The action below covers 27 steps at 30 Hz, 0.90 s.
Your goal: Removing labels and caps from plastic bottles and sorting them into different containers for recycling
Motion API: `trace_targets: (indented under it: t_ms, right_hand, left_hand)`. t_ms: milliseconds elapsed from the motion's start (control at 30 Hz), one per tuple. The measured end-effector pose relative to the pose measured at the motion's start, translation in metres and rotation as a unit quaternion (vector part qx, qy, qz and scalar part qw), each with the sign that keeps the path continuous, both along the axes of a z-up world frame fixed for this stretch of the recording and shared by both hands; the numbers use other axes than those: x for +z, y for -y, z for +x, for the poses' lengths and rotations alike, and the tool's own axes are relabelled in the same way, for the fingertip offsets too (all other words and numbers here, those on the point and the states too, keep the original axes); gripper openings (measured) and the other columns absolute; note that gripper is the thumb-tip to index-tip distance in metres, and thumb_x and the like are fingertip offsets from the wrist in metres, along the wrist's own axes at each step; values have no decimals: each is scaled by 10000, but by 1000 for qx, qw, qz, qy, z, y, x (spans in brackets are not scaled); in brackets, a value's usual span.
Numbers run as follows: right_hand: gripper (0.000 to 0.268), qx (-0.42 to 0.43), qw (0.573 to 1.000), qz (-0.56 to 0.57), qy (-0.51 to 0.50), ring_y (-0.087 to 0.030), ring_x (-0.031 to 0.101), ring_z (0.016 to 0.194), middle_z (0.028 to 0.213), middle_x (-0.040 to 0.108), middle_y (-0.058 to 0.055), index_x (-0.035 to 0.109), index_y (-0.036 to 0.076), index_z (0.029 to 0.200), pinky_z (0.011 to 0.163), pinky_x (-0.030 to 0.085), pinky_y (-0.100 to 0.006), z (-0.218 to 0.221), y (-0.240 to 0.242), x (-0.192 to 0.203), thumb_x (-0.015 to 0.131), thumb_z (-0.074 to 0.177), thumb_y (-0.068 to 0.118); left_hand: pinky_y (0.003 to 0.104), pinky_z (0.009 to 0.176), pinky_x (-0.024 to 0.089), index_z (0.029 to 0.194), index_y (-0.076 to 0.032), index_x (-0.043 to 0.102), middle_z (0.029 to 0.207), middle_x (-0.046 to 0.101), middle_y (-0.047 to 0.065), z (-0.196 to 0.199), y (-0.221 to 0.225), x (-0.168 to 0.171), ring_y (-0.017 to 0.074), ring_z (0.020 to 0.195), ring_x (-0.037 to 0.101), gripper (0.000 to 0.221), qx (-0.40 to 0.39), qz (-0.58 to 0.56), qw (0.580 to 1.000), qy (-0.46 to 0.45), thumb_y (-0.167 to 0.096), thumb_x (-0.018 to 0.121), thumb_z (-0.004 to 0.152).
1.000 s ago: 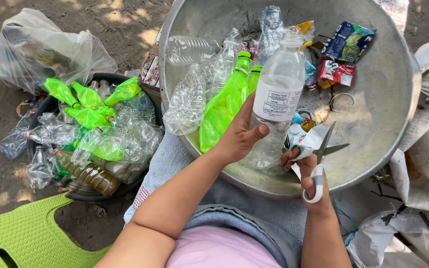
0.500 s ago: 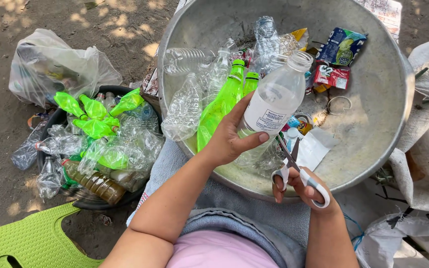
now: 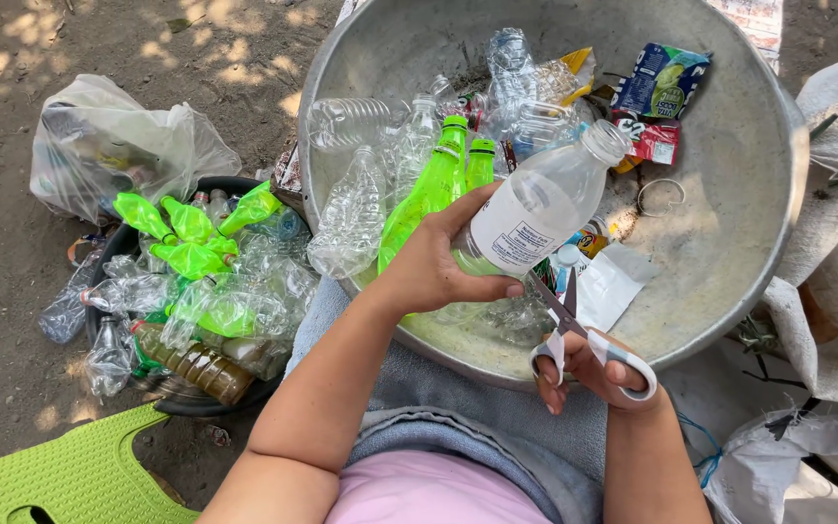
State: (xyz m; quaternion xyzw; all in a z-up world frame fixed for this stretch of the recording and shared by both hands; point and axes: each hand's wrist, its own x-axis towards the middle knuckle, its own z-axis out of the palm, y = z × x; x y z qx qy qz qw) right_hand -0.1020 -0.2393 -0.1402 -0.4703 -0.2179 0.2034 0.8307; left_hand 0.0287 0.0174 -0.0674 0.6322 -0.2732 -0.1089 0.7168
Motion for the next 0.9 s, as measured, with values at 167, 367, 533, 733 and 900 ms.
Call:
trace_targets:
  t_ms: [167, 367, 533, 733, 900]
  right_hand:
    - [797, -13, 1000, -9, -14, -301, 671, 496, 615, 692, -249, 612, -98, 883, 493, 397, -331, -4, -1, -2, 619, 842, 698]
    - [738, -168, 980, 86, -60, -225, 564, 454, 823, 707, -259, 592, -46, 913, 432, 392, -327, -6, 9, -34, 643, 913, 690]
    - [838, -198, 977, 76, -24, -264, 566, 459, 692, 588, -218, 551, -84, 905, 455, 393, -325, -7, 2, -14, 622, 868, 750]
    - [735, -89, 992, 6, -92, -262, 608, 626, 809, 642, -170, 647, -48, 1009, 575, 451, -339, -24, -26, 40, 785, 865, 660]
    - [695, -71, 989, -37, -123, -231, 607, 582, 691, 651, -151, 654, -45, 984, 537, 398, -292, -31, -34, 54, 728, 881, 639]
  left_hand:
    - [454, 1083, 473, 1430, -164, 581, 1144, 746, 103, -1, 4, 1, 182, 1132, 646, 901, 1, 11, 1000, -2, -217, 978, 623]
    - [448, 1008, 520, 1393, -158, 625, 1117, 741, 127, -43, 40, -18, 197, 1098, 670, 896, -45, -17, 998, -28, -270, 967, 573]
    - [425, 972, 522, 1363, -87, 612, 1108, 706, 106, -34, 38, -25, 164, 1048, 615, 682, -37, -100, 986, -129, -259, 878, 760]
    - [372, 1015, 523, 1495, -23, 430, 1355, 630, 144, -17, 15, -19, 253, 1181, 637, 653, -109, -207, 943, -236, -74, 662, 887]
    - [398, 1155, 400, 1566, -41, 359, 1467, 557, 134, -17, 2, -3, 263, 1342, 538, 793, -71, -156, 975, -141, -127, 660, 838]
